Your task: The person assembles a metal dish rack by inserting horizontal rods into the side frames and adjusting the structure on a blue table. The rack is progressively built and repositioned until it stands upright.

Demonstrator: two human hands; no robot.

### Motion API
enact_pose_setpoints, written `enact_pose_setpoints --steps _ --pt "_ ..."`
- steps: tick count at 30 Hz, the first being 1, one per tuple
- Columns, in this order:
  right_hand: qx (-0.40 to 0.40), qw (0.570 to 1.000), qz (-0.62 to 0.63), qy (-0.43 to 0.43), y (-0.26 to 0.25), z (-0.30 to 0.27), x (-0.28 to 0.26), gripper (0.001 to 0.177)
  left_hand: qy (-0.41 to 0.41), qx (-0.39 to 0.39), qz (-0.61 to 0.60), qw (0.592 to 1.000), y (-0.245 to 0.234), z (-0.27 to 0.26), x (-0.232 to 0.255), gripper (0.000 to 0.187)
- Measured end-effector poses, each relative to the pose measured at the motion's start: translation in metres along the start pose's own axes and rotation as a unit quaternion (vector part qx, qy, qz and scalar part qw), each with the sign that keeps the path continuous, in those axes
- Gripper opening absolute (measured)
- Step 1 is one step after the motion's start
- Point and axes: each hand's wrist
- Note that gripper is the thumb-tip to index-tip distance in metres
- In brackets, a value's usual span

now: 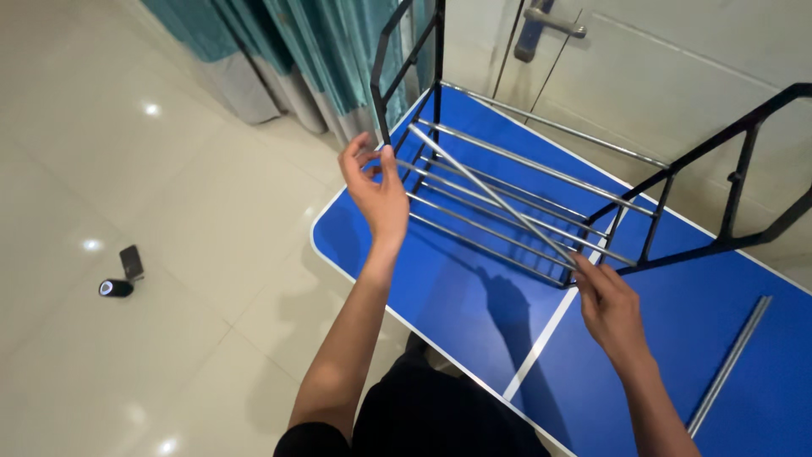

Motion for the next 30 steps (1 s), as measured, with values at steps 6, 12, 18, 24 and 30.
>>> enact_pose_setpoints --steps 6,12,18,24,30 --pt "0.010 0.999 -0.009 -0.030 0.021 0.010 -0.014 0.034 0.096 -0.053 0.028 0.994 -0.001 0.030 -0.009 0.048" --pt "0.008 0.999 -0.043 -0.007 0.039 0.020 -0.014 0.035 0.060 -0.138 -0.033 0.988 0.002 0.051 -0.022 0.041" --pt "0.010 1.000 -0.020 0.011 0.054 0.011 0.000 0.035 0.069 -0.147 -0.091 0.983 0.007 0.060 -0.038 0.025" --pt "0.023 1.000 0.019 0.007 0.069 0.000 0.009 0.035 0.022 -0.198 -0.166 0.966 0.006 0.066 -0.053 0.027" --pt "0.017 1.000 -0.012 0.007 0.067 0.006 0.003 0.037 0.019 -0.236 -0.224 0.945 0.004 0.075 -0.055 0.028"
Point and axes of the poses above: each hand's wrist, its own z-axis towards the middle knuckle, its own y-axis out of the palm, x = y × z, and after that the axes turned 8 degrees about z, right-handed
